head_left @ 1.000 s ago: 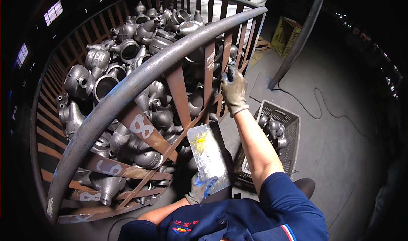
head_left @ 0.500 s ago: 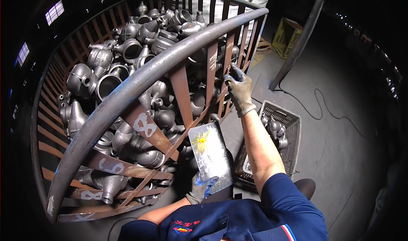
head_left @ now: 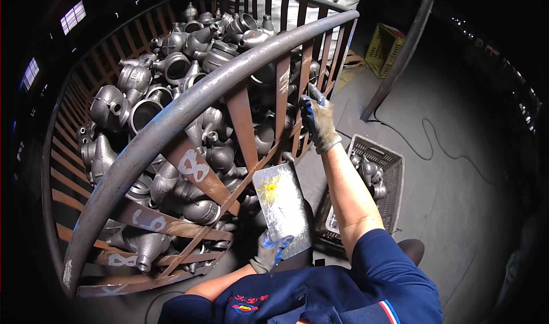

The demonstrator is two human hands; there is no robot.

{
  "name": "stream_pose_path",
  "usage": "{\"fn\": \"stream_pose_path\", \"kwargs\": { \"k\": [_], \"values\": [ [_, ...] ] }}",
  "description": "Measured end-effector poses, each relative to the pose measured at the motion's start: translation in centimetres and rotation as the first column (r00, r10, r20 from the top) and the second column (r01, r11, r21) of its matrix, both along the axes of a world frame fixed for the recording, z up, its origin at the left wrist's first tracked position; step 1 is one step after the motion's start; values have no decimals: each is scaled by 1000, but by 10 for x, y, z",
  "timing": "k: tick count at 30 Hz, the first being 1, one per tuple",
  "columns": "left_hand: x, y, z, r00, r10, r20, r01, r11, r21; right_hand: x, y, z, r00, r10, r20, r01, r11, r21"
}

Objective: Cleaning and inspecting metal castings using a hand tool before placing them into a storage cage.

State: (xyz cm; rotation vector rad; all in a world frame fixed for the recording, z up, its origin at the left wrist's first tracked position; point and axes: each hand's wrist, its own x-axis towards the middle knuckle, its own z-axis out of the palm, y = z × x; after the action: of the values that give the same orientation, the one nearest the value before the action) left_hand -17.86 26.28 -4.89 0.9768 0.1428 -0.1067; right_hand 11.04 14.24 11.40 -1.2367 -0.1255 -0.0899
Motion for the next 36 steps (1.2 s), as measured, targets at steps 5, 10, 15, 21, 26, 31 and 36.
{"fn": "stream_pose_path", "kwargs": {
  "k": [5, 10, 15, 21, 26, 31, 36],
  "values": [
    [0, 3, -13, 998, 5, 64, -12, 993, 116, 9, -7, -9, 996, 84, 35, -85, 995, 45],
    [2, -4, -8, 1000, -18, 15, 17, 999, 49, 31, -29, -10, 983, -41, 179, 93, 951, -294],
    [2, 0, 3, 1000, -10, 23, 9, 1000, 29, 14, -21, -6, 997, 71, 29, -67, 989, -132],
    [1, -3, -11, 1000, 11, 24, -13, 998, 63, 24, -23, -9, 986, -50, 160, 105, 928, -357],
    [0, 2, -5, 999, -36, 20, 36, 999, 27, 21, -23, 0, 1000, 2, -15, -7, 932, -363],
    [2, 1, 3, 999, 15, -30, -13, 998, 56, 12, -17, -25, 949, 33, 315, 125, 875, -468],
    [-1, -4, -12, 997, -36, 63, 41, 995, -86, 27, -9, -30, 922, -153, 357, 321, 817, -479]
  ]
}}
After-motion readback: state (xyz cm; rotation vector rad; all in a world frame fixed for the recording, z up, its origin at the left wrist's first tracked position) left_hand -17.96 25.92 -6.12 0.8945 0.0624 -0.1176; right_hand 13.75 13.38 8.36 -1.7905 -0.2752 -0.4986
